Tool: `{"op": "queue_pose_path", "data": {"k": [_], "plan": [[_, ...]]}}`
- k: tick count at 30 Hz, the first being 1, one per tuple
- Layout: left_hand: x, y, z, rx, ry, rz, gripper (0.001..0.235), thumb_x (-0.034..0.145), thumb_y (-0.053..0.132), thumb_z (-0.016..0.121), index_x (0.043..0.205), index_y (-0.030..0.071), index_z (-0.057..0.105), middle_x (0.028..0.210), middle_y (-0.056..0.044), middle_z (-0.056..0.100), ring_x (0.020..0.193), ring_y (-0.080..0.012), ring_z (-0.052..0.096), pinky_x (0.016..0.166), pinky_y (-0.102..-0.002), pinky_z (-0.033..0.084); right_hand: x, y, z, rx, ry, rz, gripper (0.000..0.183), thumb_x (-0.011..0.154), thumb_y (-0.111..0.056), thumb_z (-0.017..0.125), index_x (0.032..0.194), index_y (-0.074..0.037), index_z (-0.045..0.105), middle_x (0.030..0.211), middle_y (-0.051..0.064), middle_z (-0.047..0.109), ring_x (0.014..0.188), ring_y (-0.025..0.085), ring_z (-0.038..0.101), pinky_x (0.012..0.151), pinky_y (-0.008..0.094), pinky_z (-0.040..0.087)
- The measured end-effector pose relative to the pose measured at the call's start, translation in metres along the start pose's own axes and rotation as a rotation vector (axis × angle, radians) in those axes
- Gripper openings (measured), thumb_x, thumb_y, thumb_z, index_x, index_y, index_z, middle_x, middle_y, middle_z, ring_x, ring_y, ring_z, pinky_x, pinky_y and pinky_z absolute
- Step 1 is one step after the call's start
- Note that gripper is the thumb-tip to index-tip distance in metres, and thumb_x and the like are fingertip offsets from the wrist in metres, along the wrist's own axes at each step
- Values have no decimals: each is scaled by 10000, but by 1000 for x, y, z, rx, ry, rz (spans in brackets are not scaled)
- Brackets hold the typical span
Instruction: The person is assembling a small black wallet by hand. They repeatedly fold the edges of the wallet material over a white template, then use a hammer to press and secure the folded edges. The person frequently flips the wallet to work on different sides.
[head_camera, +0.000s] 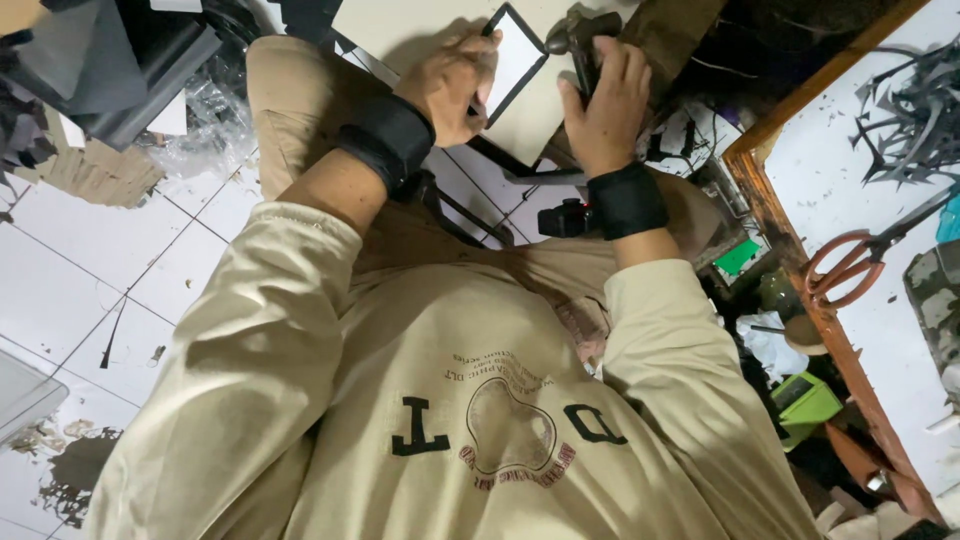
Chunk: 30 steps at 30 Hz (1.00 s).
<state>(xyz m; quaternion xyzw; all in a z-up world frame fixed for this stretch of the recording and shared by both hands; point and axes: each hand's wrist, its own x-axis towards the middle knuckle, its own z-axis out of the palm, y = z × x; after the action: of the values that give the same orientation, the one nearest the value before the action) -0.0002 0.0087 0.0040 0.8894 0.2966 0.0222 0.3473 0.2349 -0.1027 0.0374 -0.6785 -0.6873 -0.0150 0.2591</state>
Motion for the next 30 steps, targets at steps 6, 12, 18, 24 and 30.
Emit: {"op": "queue_pose_path", "data": {"k": [6,12,18,24,30], "plan": [[0,-9,2,32,111,183,120,808,111,827,775,56,725,1586,-195,449,1503,-281,377,1227,-378,346,-31,43,16,157,-203,144,411,1152,-302,570,1424,-3,494,1190,256,682,1025,451,654,825,519,524],[6,-15,7,-6,119,119,110,797,-54,750,831,40,703,1592,-161,484,1450,-296,440,1156,-360,405,-33,-43,-31,357,-444,165,289,1108,-286,586,1234,-29,546,857,213,691,761,404,706,641,485,522],[1,-11,-5,9,99,136,213,811,-104,661,970,33,699,1491,-139,564,1411,-306,514,1153,-386,452,-35,-75,-26,226,-424,-36,263,1075,-258,628,1155,-23,540,799,232,677,732,448,676,604,532,510],[5,-21,4,68,207,229,299,751,-101,696,1018,33,699,1513,-179,539,1388,-323,495,1129,-378,432,-23,-68,-29,193,-494,-42,242,1088,-243,609,1130,-22,521,799,232,680,703,456,664,571,538,488],[3,-24,2,-55,131,198,250,749,-105,686,945,48,652,1530,-150,543,1451,-292,478,1140,-372,441,-32,-71,-20,224,-508,29,287,1082,-275,600,1147,-11,507,764,224,672,684,446,669,575,530,496]]}}
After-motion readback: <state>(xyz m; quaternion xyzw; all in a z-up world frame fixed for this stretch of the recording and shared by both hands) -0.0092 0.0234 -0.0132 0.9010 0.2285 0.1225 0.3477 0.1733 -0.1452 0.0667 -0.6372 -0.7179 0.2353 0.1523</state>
